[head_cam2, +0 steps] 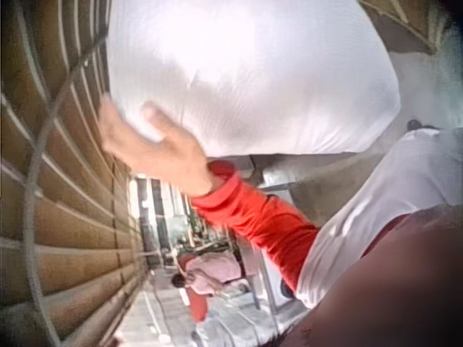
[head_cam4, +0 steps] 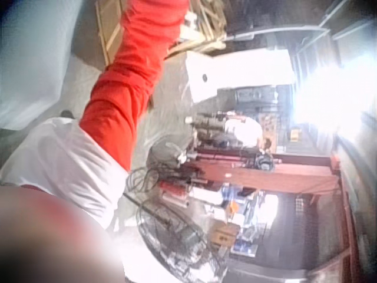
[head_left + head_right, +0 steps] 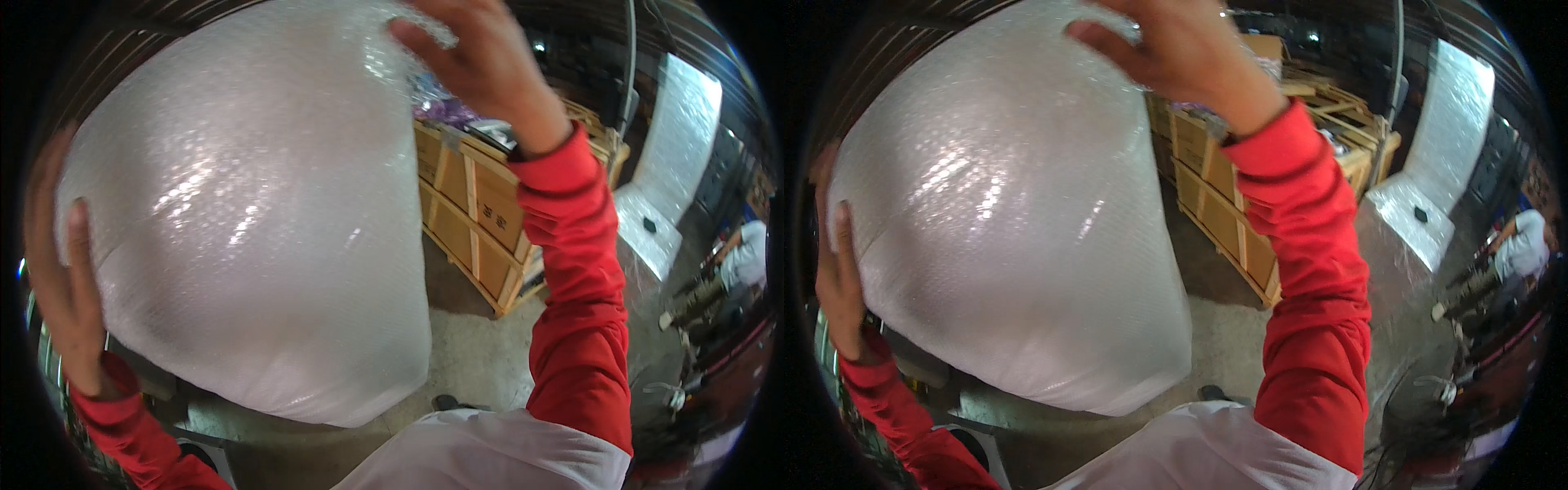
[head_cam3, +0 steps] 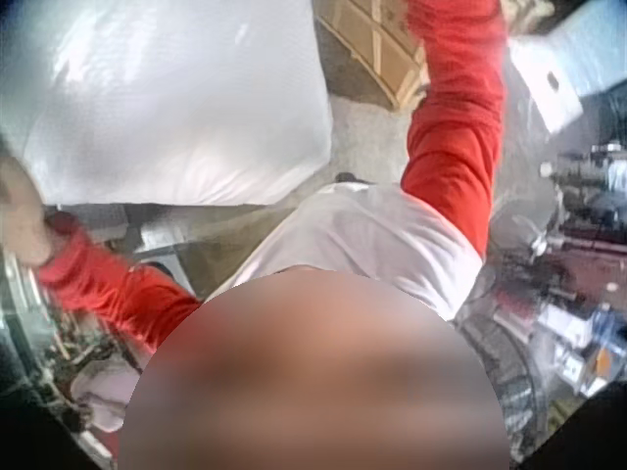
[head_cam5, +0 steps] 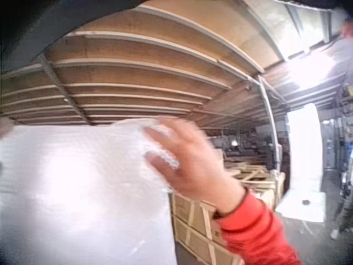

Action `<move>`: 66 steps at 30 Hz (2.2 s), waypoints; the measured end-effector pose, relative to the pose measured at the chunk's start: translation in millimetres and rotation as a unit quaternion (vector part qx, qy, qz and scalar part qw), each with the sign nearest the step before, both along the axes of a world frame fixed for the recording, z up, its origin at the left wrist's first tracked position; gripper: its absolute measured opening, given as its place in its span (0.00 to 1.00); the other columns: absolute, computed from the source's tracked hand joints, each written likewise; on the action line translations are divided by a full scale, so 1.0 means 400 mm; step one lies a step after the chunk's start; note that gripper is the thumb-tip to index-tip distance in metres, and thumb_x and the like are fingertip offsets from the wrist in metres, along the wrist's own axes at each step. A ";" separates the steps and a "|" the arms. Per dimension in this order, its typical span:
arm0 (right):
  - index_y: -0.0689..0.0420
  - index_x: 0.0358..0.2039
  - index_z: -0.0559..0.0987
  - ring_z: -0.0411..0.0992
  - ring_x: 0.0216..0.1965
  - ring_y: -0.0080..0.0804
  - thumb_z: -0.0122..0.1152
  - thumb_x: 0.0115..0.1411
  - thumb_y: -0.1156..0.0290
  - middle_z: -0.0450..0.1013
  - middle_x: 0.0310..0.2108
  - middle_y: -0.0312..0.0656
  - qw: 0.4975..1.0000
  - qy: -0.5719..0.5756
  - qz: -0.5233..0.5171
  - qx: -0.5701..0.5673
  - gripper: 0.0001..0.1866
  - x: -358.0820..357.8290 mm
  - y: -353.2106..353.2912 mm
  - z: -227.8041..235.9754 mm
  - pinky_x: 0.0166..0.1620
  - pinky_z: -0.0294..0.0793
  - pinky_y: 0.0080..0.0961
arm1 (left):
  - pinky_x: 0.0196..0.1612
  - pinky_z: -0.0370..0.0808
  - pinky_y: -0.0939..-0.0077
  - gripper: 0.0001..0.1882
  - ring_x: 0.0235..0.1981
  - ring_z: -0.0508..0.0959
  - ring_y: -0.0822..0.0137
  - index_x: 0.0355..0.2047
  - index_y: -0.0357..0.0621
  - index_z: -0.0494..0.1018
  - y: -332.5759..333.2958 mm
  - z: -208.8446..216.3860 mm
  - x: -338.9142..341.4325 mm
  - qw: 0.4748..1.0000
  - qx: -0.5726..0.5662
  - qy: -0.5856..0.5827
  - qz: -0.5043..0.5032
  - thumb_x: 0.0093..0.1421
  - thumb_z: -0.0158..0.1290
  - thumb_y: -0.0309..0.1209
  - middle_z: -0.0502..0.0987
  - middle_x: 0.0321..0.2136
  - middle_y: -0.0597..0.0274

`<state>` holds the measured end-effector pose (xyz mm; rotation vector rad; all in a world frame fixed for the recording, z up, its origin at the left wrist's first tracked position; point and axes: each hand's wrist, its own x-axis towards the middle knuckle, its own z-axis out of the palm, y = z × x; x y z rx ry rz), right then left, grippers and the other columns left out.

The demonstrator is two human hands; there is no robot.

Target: The person wraps a large object with bubble wrap and secures it with packing tape. They repeatedly pull tape from a dispenser, apply it to the bubble wrap, and smooth it down to ensure the object is fully covered.

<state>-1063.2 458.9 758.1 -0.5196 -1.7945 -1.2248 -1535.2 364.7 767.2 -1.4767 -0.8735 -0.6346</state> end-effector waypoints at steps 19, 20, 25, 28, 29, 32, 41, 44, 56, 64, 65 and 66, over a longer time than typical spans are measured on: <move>0.52 0.41 0.87 0.82 0.33 0.47 0.69 0.60 0.55 0.83 0.37 0.44 0.712 0.136 -0.010 -0.688 0.15 0.298 -0.044 -1.338 0.36 0.82 0.40 | 0.35 0.75 0.73 0.16 0.34 0.81 0.66 0.49 0.49 0.81 0.156 -0.618 0.647 0.777 -0.426 -0.007 -0.463 0.63 0.61 0.39 0.81 0.37 0.66; 0.51 0.47 0.85 0.79 0.42 0.51 0.67 0.62 0.54 0.80 0.45 0.47 0.647 0.159 0.020 -0.745 0.18 0.344 -0.057 -1.373 0.43 0.79 0.44 | 0.33 0.76 0.73 0.17 0.32 0.82 0.63 0.48 0.50 0.82 0.223 -0.693 0.767 0.707 -0.540 -0.044 -0.453 0.60 0.65 0.38 0.82 0.36 0.64; 0.54 0.47 0.84 0.80 0.41 0.52 0.66 0.63 0.54 0.81 0.41 0.52 0.550 0.198 0.010 -0.811 0.20 0.573 0.002 -1.395 0.44 0.80 0.44 | 0.33 0.80 0.69 0.19 0.29 0.82 0.63 0.51 0.47 0.80 0.468 -0.911 1.099 0.674 -0.633 -0.130 -0.359 0.63 0.62 0.41 0.83 0.34 0.62; 0.52 0.43 0.86 0.81 0.35 0.53 0.66 0.62 0.53 0.82 0.35 0.49 0.580 0.210 0.007 -0.787 0.18 0.718 0.175 -1.380 0.38 0.80 0.45 | 0.32 0.79 0.69 0.18 0.25 0.80 0.62 0.51 0.48 0.80 0.544 -0.989 1.159 0.612 -0.686 -0.212 -0.331 0.65 0.61 0.41 0.82 0.33 0.60; 0.52 0.43 0.86 0.81 0.34 0.53 0.66 0.62 0.54 0.82 0.34 0.49 0.575 0.211 -0.005 -0.791 0.17 0.752 0.251 -1.378 0.38 0.80 0.45 | 0.31 0.78 0.69 0.18 0.24 0.79 0.62 0.51 0.48 0.80 0.571 -1.011 1.170 0.588 -0.697 -0.239 -0.333 0.65 0.61 0.41 0.83 0.33 0.60; 0.52 0.40 0.86 0.80 0.32 0.53 0.65 0.62 0.53 0.81 0.30 0.50 0.633 0.187 -0.003 -0.751 0.16 0.787 0.503 -1.385 0.37 0.80 0.47 | 0.33 0.79 0.66 0.19 0.28 0.81 0.59 0.52 0.47 0.79 0.681 -1.077 1.188 0.545 -0.736 -0.298 -0.269 0.66 0.60 0.42 0.83 0.35 0.58; 0.48 0.55 0.81 0.80 0.42 0.55 0.62 0.63 0.48 0.81 0.42 0.52 0.533 -0.136 -0.012 -0.835 0.25 0.553 1.217 -1.435 0.43 0.79 0.51 | 0.49 0.79 0.62 0.26 0.43 0.84 0.55 0.57 0.48 0.78 1.196 -1.270 1.148 0.406 -0.787 -0.463 -0.030 0.70 0.51 0.53 0.84 0.45 0.54; 0.49 0.59 0.77 0.78 0.49 0.53 0.60 0.64 0.45 0.78 0.52 0.53 0.495 -0.229 0.062 -0.836 0.29 0.472 1.430 -1.426 0.47 0.79 0.49 | 0.49 0.79 0.64 0.25 0.42 0.84 0.59 0.56 0.43 0.79 1.392 -1.278 1.120 0.426 -0.694 -0.578 -0.045 0.71 0.52 0.49 0.85 0.44 0.55; 0.50 0.64 0.73 0.73 0.58 0.53 0.54 0.66 0.43 0.75 0.58 0.51 0.500 -0.233 -0.010 -0.834 0.33 0.324 2.384 -1.382 0.59 0.73 0.51 | 0.47 0.79 0.66 0.21 0.41 0.84 0.62 0.53 0.45 0.80 2.020 -1.584 0.872 0.328 -0.492 -0.806 -0.014 0.69 0.56 0.46 0.85 0.40 0.52; 0.50 0.63 0.74 0.75 0.55 0.51 0.59 0.64 0.44 0.77 0.52 0.52 0.549 -0.500 0.116 -0.660 0.32 -0.136 3.021 -1.297 0.57 0.74 0.49 | 0.42 0.79 0.55 0.26 0.34 0.84 0.54 0.39 0.48 0.84 2.086 -2.010 0.810 0.248 -0.403 -0.839 0.268 0.59 0.51 0.56 0.85 0.31 0.51; 0.49 0.63 0.74 0.76 0.54 0.51 0.59 0.64 0.44 0.77 0.51 0.51 0.560 -0.527 0.117 -0.629 0.33 -0.183 3.083 -1.297 0.57 0.74 0.48 | 0.42 0.79 0.55 0.25 0.34 0.84 0.54 0.37 0.48 0.85 2.061 -2.021 0.816 0.170 -0.368 -0.871 0.278 0.59 0.52 0.56 0.85 0.30 0.51; 0.49 0.64 0.73 0.76 0.53 0.51 0.60 0.64 0.44 0.78 0.50 0.51 0.572 -0.545 0.113 -0.602 0.33 -0.224 3.142 -1.305 0.56 0.75 0.47 | 0.42 0.79 0.56 0.25 0.34 0.84 0.55 0.35 0.49 0.85 2.040 -2.027 0.829 0.163 -0.309 -0.895 0.278 0.59 0.52 0.57 0.85 0.30 0.52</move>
